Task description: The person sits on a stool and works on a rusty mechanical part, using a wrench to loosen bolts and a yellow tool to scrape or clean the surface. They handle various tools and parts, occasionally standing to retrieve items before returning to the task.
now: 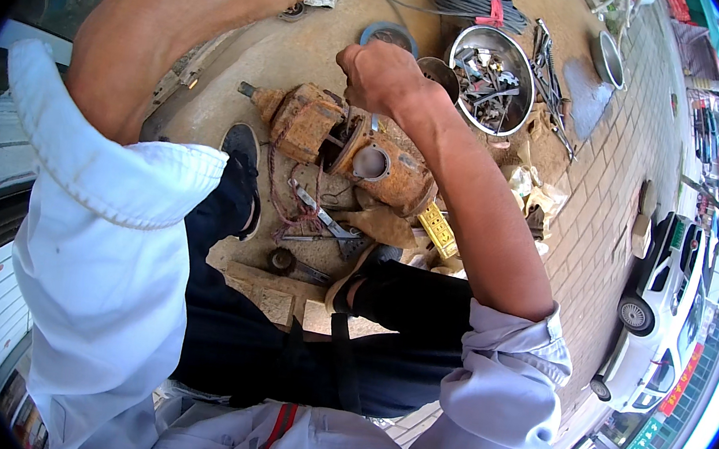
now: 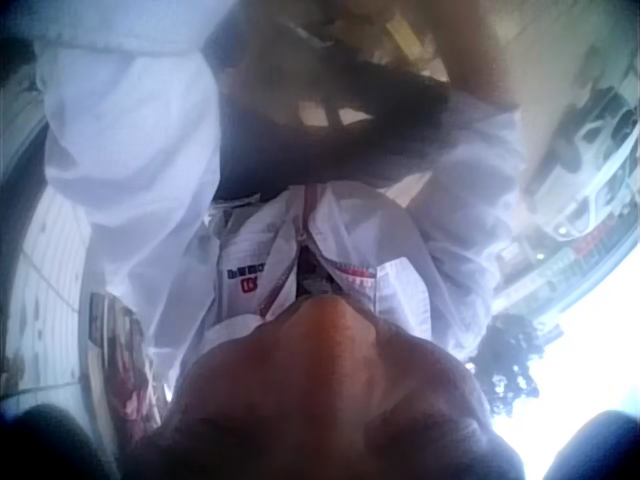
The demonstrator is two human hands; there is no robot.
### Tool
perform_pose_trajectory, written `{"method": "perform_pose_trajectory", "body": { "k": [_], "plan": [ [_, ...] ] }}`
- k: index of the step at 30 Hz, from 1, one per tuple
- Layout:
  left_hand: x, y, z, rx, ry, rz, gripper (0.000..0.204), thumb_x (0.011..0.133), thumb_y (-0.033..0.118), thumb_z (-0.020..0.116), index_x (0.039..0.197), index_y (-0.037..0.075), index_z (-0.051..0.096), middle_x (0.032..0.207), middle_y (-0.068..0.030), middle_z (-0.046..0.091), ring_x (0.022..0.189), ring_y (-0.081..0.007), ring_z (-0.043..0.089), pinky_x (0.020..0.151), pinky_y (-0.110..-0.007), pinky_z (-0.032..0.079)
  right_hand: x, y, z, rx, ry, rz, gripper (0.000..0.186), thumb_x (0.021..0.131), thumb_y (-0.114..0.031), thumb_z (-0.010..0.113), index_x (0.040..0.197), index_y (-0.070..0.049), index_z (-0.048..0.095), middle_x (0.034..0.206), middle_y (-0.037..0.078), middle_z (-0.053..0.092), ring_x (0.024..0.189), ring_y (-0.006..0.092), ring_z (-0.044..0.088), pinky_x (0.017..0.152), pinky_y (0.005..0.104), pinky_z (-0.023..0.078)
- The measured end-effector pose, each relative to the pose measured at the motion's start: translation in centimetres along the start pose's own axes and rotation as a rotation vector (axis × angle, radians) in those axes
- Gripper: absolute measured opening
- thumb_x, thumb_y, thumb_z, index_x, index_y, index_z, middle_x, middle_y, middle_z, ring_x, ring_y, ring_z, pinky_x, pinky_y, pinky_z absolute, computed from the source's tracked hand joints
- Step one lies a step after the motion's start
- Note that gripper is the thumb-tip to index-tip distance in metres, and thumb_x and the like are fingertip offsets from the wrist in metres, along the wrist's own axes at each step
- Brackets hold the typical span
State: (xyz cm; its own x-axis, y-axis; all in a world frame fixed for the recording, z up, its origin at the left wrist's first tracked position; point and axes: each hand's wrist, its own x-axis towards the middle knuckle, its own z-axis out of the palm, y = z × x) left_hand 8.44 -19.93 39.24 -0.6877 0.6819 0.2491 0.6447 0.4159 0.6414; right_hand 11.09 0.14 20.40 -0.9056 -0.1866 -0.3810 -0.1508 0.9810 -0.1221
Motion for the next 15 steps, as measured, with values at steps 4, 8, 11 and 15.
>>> {"method": "perform_pose_trajectory", "body": {
  "k": [4,8,11,15],
  "plan": [
    [0.0,-0.4,0.3,0.016,0.017,0.015,0.025,0.086,0.014,0.068,0.096,-0.009,0.066,0.086,-0.0234,0.068,0.077,-0.0335,0.066,0.071,-0.042,0.053,0.8,1.0,1.0,0.461,-0.056,-0.055,0.026,0.088,-0.019,0.066,0.106,-0.001,0.072,0.092,0.014,0.073,0.086,0.0251,0.07,0.079,0.0384,0.055],
    [-0.3,-1.2,0.5,0.073,0.034,0.016,0.025,0.086,0.014,0.068,0.096,-0.009,0.066,0.086,-0.0231,0.067,0.078,-0.0339,0.066,0.072,-0.042,0.053,2.4,1.6,2.5,1.039,-0.138,-0.08,0.028,0.09,-0.018,0.06,0.101,0.006,0.071,0.092,0.012,0.074,0.086,0.0206,0.069,0.081,0.034,0.055],
    [-0.5,-1.9,1.1,0.105,0.05,0.026,0.025,0.086,0.015,0.068,0.095,-0.009,0.066,0.087,-0.0229,0.067,0.079,-0.0342,0.065,0.073,-0.042,0.052,2.6,2.4,4.8,1.463,-0.125,-0.145,0.024,0.087,-0.014,0.062,0.096,0.007,0.071,0.089,0.015,0.072,0.085,0.0239,0.069,0.082,0.0356,0.055],
    [-0.2,-2.1,2.0,0.143,0.075,0.039,0.026,0.086,0.015,0.069,0.095,-0.009,0.066,0.087,-0.0226,0.066,0.08,-0.0347,0.065,0.074,-0.043,0.052,2.2,3.2,6.3,1.485,0.09,0.078,0.025,0.087,-0.017,0.064,0.092,0.007,0.07,0.076,0.011,0.067,0.074,0.0222,0.067,0.072,0.0351,0.054]
  ]
}}
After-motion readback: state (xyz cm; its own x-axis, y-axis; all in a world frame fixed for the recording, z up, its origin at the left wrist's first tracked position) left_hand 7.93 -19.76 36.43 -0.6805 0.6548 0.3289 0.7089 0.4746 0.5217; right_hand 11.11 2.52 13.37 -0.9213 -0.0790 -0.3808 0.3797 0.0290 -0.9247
